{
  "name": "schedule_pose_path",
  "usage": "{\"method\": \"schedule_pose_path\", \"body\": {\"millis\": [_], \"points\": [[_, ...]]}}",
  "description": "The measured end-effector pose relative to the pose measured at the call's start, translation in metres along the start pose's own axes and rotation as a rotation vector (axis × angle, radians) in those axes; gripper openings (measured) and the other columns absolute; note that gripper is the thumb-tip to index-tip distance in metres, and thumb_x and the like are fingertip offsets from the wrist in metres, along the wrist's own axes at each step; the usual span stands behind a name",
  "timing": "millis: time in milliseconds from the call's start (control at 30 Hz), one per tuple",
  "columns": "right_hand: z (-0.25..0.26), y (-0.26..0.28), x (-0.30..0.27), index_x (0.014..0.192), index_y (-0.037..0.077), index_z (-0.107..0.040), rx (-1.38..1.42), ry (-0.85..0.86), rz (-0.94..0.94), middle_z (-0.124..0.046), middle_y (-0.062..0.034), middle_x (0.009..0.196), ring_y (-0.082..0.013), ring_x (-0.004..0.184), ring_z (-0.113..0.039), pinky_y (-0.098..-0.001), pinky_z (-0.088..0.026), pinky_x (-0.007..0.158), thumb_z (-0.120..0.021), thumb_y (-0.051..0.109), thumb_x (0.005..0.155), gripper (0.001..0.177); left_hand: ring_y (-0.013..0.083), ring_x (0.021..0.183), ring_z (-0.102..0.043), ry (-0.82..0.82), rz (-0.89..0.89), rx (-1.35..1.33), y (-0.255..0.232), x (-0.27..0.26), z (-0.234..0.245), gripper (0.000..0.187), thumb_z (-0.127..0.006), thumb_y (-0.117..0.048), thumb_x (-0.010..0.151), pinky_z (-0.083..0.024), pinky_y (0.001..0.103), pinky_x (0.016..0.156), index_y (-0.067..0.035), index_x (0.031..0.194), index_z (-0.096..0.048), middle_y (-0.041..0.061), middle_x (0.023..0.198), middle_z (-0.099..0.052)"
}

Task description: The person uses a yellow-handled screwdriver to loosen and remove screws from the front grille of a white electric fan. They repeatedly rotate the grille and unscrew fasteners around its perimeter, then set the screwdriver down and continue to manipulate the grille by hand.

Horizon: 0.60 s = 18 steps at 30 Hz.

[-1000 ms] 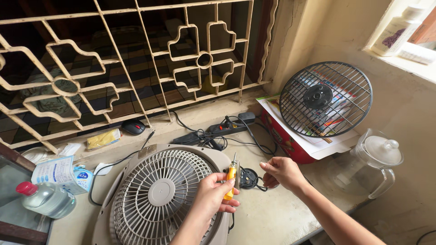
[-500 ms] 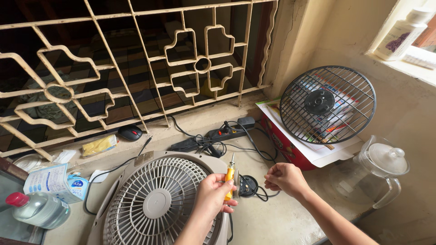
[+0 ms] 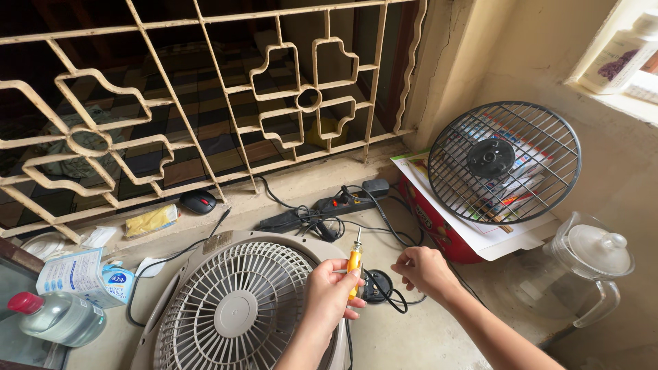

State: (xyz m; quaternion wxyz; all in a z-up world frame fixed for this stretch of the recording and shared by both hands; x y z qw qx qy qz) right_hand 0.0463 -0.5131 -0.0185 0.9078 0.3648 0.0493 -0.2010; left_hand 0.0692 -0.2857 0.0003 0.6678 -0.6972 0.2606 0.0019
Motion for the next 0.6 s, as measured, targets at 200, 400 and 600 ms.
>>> {"method": "schedule_pose_path", "body": {"millis": [200,400,600], "points": [[-0.011,0.001,0.001,0.094,0.008,-0.075,-0.104,-0.037,-0.001,-0.076,-0.0060,0.070,-0.0153,0.061,-0.075,-0.0319,-0.058,0.062,-0.072,0.026,0.090,0.019,0.0140,0.056,-0.069,-0.020,0.011,0.003,0.003,0.003,-0.003,0.034,-0.066,-0.021,0.093,-0.053,0.027,0.043,-0.005,0.122,-0.064,0.009,0.092,-0.077],[-0.026,-0.003,0.010,0.096,0.010,-0.074,-0.169,-0.030,-0.033,-0.077,-0.0073,0.074,-0.0180,0.066,-0.075,-0.0352,-0.058,0.069,-0.071,0.027,0.091,0.017,0.0137,0.054,-0.068,-0.041,0.001,0.013,0.002,0.005,-0.006,0.034,-0.067,-0.021,0.092,-0.052,0.027,0.042,-0.003,0.122,-0.065,0.010,0.090,-0.077],[-0.042,-0.018,0.026,0.096,0.013,-0.077,-0.250,-0.070,0.014,-0.077,-0.0093,0.083,-0.0267,0.083,-0.074,-0.0401,-0.058,0.079,-0.074,0.026,0.086,0.016,0.0130,0.054,-0.069,-0.073,0.024,0.024,-0.003,0.004,-0.008,0.036,-0.068,-0.020,0.091,-0.051,0.026,0.042,-0.005,0.124,-0.064,0.008,0.089,-0.078]]}}
Point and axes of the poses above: each hand's wrist, its own x-axis towards the middle knuckle, its own z-axis out of the back of the hand, y = z × x, the point moved 1 cm from there along x, towards the middle knuckle
